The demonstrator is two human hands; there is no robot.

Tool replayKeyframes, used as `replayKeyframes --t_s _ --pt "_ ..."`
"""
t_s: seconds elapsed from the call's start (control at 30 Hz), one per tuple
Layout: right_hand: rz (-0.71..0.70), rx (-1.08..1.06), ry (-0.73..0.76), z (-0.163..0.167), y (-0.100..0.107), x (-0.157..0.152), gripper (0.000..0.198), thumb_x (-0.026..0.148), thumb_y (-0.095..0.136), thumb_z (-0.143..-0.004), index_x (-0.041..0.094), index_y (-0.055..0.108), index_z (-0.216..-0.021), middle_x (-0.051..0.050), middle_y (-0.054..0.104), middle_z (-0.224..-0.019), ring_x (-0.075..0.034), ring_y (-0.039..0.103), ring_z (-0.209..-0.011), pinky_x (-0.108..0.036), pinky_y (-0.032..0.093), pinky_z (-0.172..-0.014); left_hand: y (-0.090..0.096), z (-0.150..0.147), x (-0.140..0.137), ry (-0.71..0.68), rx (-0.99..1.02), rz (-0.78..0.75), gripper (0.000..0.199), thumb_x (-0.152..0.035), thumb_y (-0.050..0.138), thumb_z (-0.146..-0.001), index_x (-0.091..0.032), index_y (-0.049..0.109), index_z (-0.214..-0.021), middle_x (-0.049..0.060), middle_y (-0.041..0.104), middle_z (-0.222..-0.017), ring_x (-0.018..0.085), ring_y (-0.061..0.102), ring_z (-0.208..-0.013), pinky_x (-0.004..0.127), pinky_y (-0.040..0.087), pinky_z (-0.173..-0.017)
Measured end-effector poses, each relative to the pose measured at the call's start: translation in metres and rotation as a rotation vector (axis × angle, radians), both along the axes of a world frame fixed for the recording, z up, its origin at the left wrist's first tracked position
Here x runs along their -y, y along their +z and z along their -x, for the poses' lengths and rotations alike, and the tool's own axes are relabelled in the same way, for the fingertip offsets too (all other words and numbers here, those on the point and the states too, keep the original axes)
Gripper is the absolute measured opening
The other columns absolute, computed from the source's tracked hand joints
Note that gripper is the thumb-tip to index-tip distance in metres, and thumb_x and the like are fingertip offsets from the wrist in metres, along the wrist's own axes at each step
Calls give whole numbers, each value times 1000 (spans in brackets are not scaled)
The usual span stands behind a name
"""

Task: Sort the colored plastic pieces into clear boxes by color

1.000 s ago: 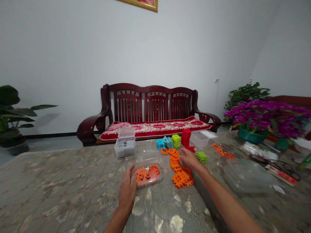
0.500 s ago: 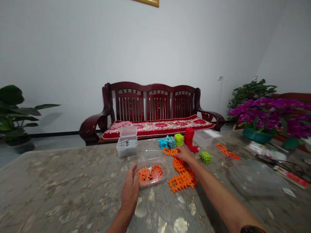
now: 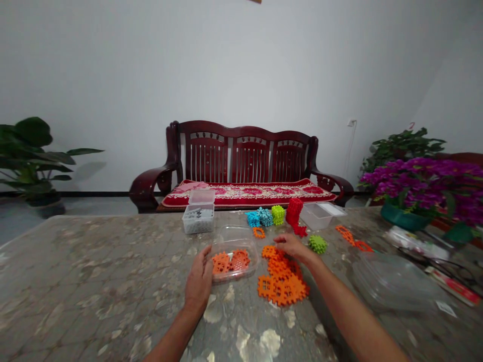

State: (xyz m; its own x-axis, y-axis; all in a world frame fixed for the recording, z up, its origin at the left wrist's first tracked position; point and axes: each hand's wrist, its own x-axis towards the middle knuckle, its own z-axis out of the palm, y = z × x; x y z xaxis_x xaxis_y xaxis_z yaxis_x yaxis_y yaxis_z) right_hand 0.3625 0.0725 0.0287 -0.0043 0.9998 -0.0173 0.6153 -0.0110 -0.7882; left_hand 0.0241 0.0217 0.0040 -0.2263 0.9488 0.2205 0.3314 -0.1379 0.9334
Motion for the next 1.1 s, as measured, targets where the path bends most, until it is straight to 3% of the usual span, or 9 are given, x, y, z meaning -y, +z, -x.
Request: replayKeyframes --t_s 0.1,0.2,0.33,0.5,0.7,0.77,0.93,1.1 --pt "-95 129 28 7 7 -17 37 22 58 -80 21 77 -113 -6 78 -112 -25 70 -107 -38 54 -95 -1 1 0 12 6 0 44 -35 44 -91 -17 64 -126 13 70 -131 30 65 -123 51 47 -113" --pt "-171 238 104 23 6 -36 44 20 56 -84 22 73 -124 -8 71 -134 -25 61 -129 -43 43 -113 -3 2 -1 11 -4 -6 45 -37 45 -92 -17 64 -127 12 70 -133 29 65 -125 48 47 -114" --pt "-203 340 219 38 -5 -41 39 22 57 -88 22 74 -123 -9 69 -137 -25 58 -133 -43 40 -117 -3 3 0 21 -2 0 45 -38 45 -92 -18 64 -128 12 70 -133 28 66 -124 47 49 -112" --pt "-222 385 304 30 -13 -12 35 24 51 -96 24 76 -120 -8 69 -137 -23 58 -134 -41 40 -118 -1 2 1 43 28 7 44 -40 46 -91 -18 65 -125 12 72 -127 30 67 -120 51 52 -109" --pt "-181 308 390 20 -2 33 37 25 48 -96 24 77 -120 -7 70 -136 -22 61 -131 -39 41 -117 1 2 1 58 31 2 45 -42 47 -89 -18 64 -122 12 72 -124 31 68 -117 52 51 -108" --pt "-148 260 351 20 4 40 36 22 49 -93 24 79 -113 -6 74 -130 -22 64 -126 -38 44 -114 1 2 1 60 26 2 44 -43 47 -88 -18 65 -120 12 73 -122 31 68 -115 52 51 -107" --pt "-92 240 58 22 12 43 39 20 51 -86 22 77 -115 -5 77 -118 -23 71 -110 -38 53 -101 4 1 3 59 33 16 42 -43 47 -88 -19 64 -118 11 74 -116 30 69 -110 49 53 -104" --pt "-70 369 -4 48 19 48 40 31 69 -79 21 74 -118 -12 74 -124 -32 66 -116 -43 47 -103 0 1 1 59 32 47 45 -42 46 -89 -17 61 -123 12 71 -115 31 68 -111 51 51 -105"
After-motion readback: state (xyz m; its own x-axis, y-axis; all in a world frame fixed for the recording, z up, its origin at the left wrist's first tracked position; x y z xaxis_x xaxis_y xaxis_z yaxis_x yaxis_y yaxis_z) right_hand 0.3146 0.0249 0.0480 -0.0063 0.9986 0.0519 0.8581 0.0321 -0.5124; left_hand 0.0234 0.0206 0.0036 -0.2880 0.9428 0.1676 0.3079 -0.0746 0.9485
